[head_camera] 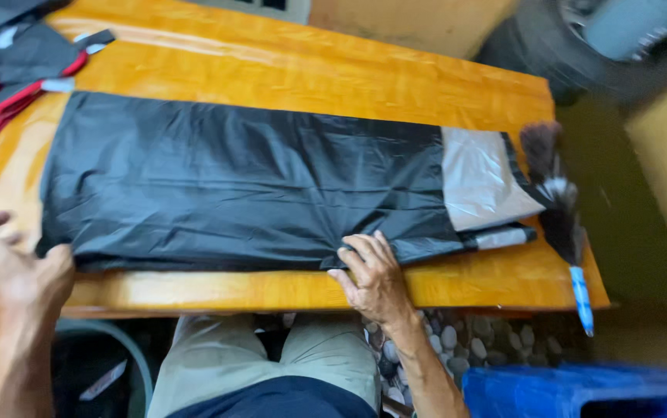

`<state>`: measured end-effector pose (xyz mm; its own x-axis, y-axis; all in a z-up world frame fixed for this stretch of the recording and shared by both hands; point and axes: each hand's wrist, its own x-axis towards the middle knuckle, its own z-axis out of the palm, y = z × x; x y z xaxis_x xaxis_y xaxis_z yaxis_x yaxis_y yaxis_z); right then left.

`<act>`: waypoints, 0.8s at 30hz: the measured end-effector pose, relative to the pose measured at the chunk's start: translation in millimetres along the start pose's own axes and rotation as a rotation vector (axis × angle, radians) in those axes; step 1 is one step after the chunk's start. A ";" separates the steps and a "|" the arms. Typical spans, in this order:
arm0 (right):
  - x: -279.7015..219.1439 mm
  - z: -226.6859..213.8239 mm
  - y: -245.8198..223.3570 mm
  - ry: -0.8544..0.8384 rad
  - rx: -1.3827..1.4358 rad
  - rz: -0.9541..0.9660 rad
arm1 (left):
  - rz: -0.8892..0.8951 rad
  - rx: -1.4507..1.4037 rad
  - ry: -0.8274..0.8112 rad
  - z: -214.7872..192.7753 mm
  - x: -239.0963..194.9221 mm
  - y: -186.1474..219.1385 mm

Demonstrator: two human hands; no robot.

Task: The person folds a large black tarp on a wooden table, repeatedly folding it in half and smoothing it out. They then roll the folded tarp tightly into a compact bundle and place it into a small black drawstring bag.

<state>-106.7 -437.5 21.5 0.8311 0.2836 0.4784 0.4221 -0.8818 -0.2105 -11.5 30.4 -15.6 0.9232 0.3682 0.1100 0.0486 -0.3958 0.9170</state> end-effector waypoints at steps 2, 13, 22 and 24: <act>-4.5 3.9 -1.6 -0.007 0.046 -0.026 | 0.383 0.829 0.307 7.1 -12.2 -0.7; -18.4 -15.0 17.5 -0.103 -0.041 0.134 | 1.054 0.767 -0.754 218.5 -82.5 146.9; -26.6 -53.8 62.2 -0.496 -0.240 0.578 | 0.853 0.928 -0.881 219.5 -81.9 163.5; 5.0 -65.2 58.9 -0.612 -0.215 0.640 | 0.833 0.932 -0.872 216.1 -79.6 173.5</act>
<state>-101.2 -512.6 67.1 0.9563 -0.1883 -0.2238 -0.2121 -0.9733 -0.0874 5.8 -249.3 51.9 0.7219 -0.6845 -0.1021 -0.6753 -0.7290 0.1122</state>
